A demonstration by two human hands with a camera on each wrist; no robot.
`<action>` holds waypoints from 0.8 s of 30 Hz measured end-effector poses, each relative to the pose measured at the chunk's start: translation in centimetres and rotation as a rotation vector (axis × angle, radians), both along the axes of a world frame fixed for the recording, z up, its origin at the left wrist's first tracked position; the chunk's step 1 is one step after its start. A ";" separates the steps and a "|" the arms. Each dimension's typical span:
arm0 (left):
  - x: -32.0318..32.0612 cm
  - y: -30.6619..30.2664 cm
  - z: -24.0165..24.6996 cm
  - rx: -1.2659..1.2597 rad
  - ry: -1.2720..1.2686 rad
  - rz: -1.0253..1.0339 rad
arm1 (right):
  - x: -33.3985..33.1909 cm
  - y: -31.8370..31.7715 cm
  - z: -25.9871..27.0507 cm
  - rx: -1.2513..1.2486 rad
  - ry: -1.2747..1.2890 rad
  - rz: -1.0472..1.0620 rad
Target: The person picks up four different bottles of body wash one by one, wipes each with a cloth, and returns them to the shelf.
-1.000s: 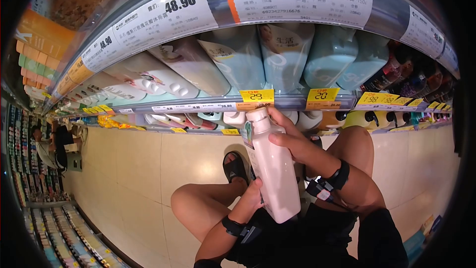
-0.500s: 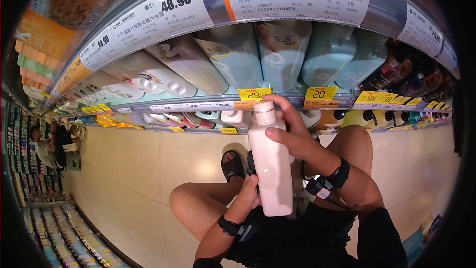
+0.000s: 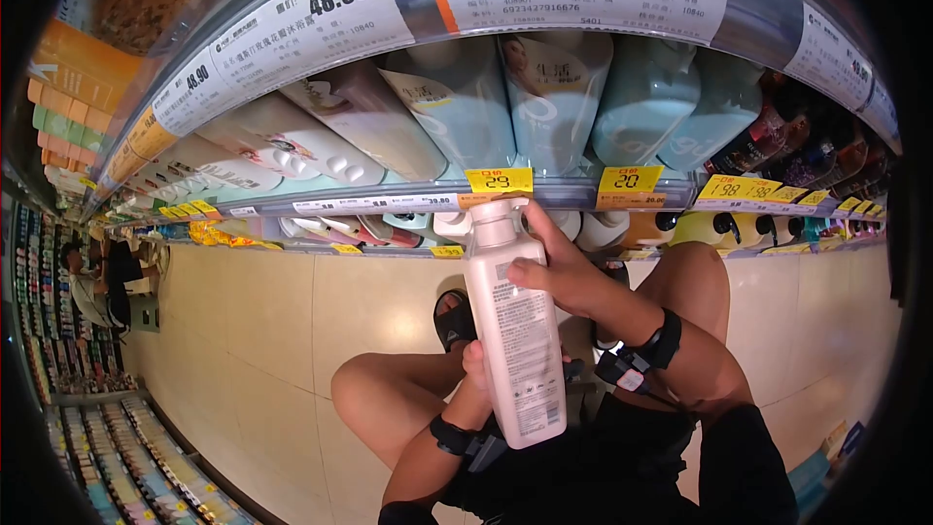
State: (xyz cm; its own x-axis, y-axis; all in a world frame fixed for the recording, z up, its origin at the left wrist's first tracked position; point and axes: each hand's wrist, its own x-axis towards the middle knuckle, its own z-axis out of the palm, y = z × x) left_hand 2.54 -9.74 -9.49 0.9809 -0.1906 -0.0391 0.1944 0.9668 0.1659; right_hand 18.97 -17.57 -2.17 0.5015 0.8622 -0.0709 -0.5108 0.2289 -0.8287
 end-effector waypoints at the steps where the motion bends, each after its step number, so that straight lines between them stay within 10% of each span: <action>1: 0.1 -0.1 0.4 0.108 0.073 -0.012 | -0.1 0.0 0.0 -0.095 0.005 -0.029; 12: 0.7 0.2 -0.2 0.620 0.438 0.264 | -0.6 0.4 -0.6 -0.474 -0.556 -0.410; 20: -0.1 -0.1 0.6 0.180 0.064 -0.041 | -0.3 -0.1 0.0 -0.021 -0.077 -0.131; 24: 1.1 -0.1 3.0 0.426 0.214 -0.124 | -0.3 -0.2 0.5 -0.130 0.199 -0.133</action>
